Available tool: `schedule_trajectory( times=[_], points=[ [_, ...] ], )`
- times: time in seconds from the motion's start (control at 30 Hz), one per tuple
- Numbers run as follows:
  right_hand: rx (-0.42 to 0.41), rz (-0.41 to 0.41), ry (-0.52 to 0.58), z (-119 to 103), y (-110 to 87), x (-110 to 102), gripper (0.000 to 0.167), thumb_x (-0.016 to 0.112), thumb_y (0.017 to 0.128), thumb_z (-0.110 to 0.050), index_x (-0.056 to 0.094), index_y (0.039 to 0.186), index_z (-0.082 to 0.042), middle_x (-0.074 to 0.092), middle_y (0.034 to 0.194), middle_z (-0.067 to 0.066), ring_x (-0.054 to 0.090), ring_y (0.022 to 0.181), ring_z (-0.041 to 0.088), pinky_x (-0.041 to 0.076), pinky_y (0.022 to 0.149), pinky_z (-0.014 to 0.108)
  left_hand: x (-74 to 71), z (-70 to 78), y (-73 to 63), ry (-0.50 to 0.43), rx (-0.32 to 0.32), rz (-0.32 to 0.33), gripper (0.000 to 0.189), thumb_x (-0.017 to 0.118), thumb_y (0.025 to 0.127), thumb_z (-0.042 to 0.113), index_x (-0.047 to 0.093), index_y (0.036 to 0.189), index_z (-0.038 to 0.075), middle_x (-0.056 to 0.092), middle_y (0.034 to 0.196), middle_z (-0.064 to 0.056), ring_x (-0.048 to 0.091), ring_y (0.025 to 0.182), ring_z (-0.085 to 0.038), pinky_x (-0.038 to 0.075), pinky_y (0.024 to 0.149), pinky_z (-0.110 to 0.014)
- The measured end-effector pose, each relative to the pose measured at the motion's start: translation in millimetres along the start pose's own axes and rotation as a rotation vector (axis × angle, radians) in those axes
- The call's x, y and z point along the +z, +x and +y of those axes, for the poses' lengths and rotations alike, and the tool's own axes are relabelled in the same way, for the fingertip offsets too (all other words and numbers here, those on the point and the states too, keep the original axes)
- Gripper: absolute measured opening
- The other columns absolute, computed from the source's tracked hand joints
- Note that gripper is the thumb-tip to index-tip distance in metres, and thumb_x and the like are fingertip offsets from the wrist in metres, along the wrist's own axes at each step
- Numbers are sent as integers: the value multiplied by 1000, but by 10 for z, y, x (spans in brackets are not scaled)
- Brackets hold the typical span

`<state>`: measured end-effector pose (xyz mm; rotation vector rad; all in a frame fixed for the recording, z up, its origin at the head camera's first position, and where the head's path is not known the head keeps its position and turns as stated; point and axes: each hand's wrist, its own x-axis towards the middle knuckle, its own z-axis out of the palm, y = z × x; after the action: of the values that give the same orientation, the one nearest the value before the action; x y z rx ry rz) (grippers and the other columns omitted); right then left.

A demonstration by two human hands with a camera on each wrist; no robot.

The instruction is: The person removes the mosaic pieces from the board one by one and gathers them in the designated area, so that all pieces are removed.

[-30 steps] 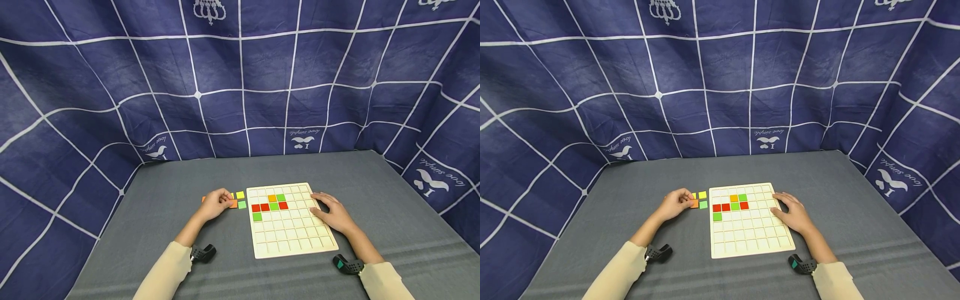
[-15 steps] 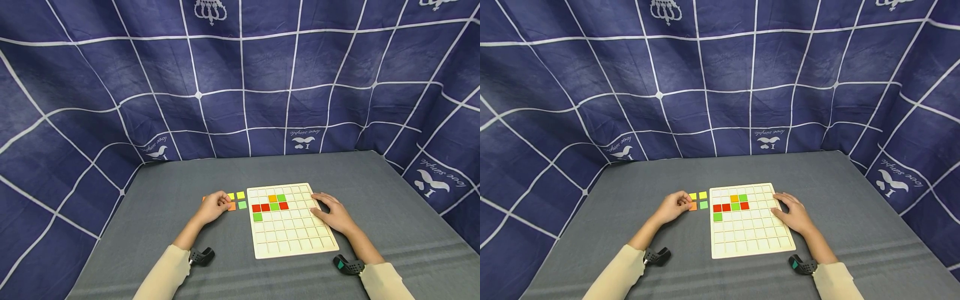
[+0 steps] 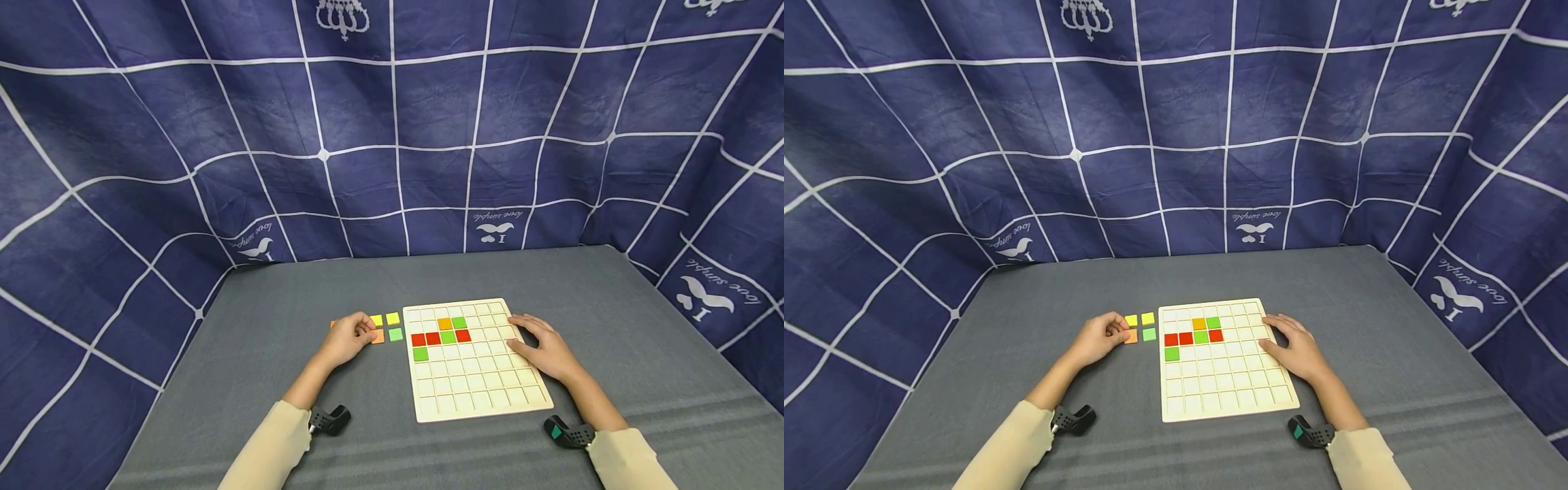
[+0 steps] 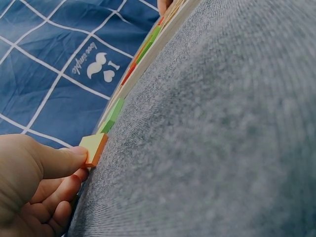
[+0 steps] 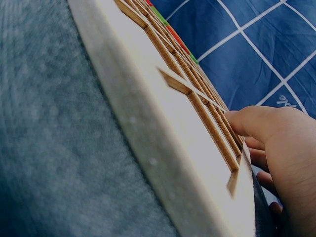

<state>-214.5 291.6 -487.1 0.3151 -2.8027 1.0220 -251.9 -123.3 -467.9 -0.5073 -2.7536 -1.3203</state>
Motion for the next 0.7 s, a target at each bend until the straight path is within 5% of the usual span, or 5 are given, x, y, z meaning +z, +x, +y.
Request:
schedule_trajectory(
  times=[0.7],
  points=[
    [-14, 9, -2, -15, 0, -13, 55, 67, 92, -35, 55, 136, -4, 44, 143, 26, 31, 135, 45, 25, 103, 65, -7, 23, 36, 13, 4, 20, 11, 75, 85, 7, 66, 90, 6, 60, 77, 3, 56, 67, -9, 46, 64, -27]
  ],
)
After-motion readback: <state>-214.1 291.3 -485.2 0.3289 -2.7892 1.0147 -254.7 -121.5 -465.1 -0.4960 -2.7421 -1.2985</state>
